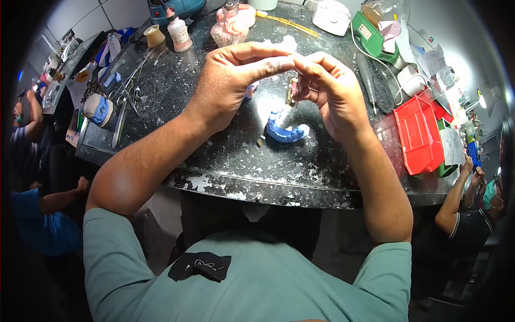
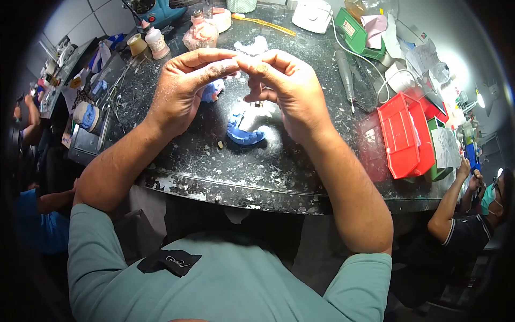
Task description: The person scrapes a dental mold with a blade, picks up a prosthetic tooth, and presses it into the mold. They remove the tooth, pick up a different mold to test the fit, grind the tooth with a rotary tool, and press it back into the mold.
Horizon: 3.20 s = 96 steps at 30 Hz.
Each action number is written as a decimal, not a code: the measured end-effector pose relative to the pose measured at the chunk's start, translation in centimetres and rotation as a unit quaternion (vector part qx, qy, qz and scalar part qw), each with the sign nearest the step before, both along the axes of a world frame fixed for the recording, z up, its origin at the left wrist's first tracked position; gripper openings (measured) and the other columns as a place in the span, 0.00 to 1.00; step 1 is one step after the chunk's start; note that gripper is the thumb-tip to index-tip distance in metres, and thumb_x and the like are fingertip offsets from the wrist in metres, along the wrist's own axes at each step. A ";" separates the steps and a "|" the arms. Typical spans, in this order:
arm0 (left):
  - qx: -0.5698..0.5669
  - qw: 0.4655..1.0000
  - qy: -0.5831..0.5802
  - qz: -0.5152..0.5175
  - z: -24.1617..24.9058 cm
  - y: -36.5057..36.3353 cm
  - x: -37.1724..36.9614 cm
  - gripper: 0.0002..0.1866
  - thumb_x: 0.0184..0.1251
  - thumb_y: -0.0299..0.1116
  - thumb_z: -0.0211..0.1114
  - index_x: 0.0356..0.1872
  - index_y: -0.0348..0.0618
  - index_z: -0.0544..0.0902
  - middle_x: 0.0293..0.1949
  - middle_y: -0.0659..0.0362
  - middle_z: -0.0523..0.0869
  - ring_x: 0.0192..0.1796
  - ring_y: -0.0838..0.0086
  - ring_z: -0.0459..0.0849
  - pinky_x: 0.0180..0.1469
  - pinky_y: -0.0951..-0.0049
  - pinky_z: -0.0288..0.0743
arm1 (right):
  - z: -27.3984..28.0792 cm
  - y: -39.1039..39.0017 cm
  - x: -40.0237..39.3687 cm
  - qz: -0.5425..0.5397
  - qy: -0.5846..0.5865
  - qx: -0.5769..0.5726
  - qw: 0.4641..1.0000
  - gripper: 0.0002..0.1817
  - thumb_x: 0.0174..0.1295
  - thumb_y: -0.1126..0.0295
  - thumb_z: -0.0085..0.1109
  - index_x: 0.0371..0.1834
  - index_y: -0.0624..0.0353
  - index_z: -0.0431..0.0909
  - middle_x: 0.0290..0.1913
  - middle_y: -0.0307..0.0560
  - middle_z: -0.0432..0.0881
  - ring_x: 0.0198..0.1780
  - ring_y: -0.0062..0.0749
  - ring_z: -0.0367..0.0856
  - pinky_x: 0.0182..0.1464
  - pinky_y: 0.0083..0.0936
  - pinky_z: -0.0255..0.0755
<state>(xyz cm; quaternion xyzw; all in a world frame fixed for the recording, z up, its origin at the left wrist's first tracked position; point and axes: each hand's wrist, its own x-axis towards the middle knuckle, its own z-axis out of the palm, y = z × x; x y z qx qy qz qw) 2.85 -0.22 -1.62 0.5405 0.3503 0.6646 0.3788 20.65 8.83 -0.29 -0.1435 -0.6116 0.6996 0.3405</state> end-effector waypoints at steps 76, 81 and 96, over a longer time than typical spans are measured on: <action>-0.027 0.965 -0.223 -0.134 1.0 -0.7 0.2 0.09 0.70 0.26 0.62 0.48 0.37 0.81 0.46 0.53 0.87 0.49 0.72 0.86 0.58 0.73 0.78 | 1.1 -1.6 0.4 -0.245 0.094 0.636 0.726 0.22 0.50 0.87 0.68 0.49 0.69 0.75 0.44 0.52 0.79 0.49 0.49 0.87 0.50 0.34 0.83; -0.024 0.962 -0.220 -0.158 1.0 -1.0 0.4 0.08 0.70 0.25 0.62 0.48 0.37 0.81 0.44 0.55 0.86 0.49 0.72 0.86 0.60 0.70 0.77 | 0.7 -0.8 0.5 -0.128 0.184 0.572 0.789 0.19 0.58 0.78 0.65 0.50 0.68 0.70 0.41 0.56 0.76 0.48 0.57 0.85 0.54 0.51 0.81; -0.020 0.972 -0.188 -0.143 1.1 -1.1 0.5 0.09 0.67 0.25 0.63 0.47 0.38 0.80 0.44 0.56 0.86 0.48 0.73 0.85 0.59 0.69 0.77 | 0.7 -1.4 0.4 -0.097 0.191 0.545 0.810 0.21 0.54 0.83 0.69 0.50 0.64 0.74 0.39 0.53 0.78 0.46 0.48 0.86 0.52 0.47 0.82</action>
